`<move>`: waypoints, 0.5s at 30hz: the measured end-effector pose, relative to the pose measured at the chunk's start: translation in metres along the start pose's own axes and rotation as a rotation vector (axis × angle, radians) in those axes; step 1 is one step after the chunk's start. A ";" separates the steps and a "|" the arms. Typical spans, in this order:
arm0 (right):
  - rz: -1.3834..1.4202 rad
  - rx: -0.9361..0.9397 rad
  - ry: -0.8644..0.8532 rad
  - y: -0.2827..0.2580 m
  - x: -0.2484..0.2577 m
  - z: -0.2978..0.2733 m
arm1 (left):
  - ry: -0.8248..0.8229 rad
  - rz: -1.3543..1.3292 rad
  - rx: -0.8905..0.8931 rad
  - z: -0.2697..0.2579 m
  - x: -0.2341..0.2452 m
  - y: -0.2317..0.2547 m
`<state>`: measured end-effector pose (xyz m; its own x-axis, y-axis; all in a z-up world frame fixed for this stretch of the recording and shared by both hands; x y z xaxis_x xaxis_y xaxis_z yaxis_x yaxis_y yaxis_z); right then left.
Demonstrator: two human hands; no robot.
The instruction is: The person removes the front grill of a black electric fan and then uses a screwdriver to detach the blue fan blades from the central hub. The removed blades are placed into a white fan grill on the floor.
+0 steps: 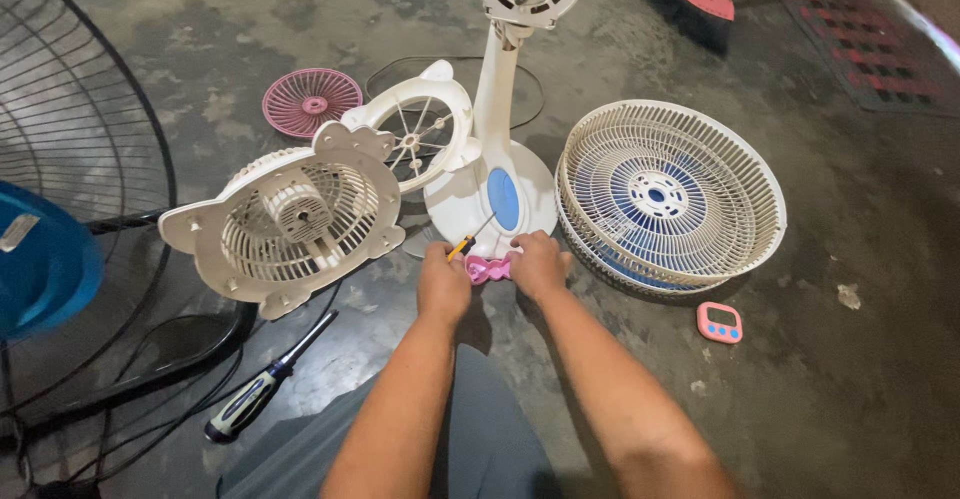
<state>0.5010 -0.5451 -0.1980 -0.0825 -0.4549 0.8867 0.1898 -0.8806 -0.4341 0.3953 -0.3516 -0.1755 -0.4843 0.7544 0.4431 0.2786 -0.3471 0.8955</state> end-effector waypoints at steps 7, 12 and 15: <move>0.030 0.040 0.010 -0.041 0.010 0.002 | 0.168 -0.100 -0.153 -0.008 0.028 0.024; 0.057 0.115 0.030 -0.083 0.021 0.005 | 0.174 -0.125 -0.179 -0.016 0.046 0.035; 0.078 0.160 0.050 -0.111 0.025 0.006 | 0.209 -0.163 -0.249 -0.020 0.068 0.040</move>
<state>0.4832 -0.4576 -0.1266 -0.1094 -0.5304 0.8407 0.3502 -0.8121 -0.4668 0.3564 -0.3250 -0.1089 -0.6717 0.6899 0.2701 -0.0138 -0.3761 0.9265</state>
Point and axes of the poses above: each hand's wrist, its own z-axis towards the middle knuckle, its own x-axis out of the back of the hand, y = z × x, the point moved 9 cm from there along z, towards the middle knuckle, and after that the axes turned 3 degrees about -x, right-handed, at the moved point
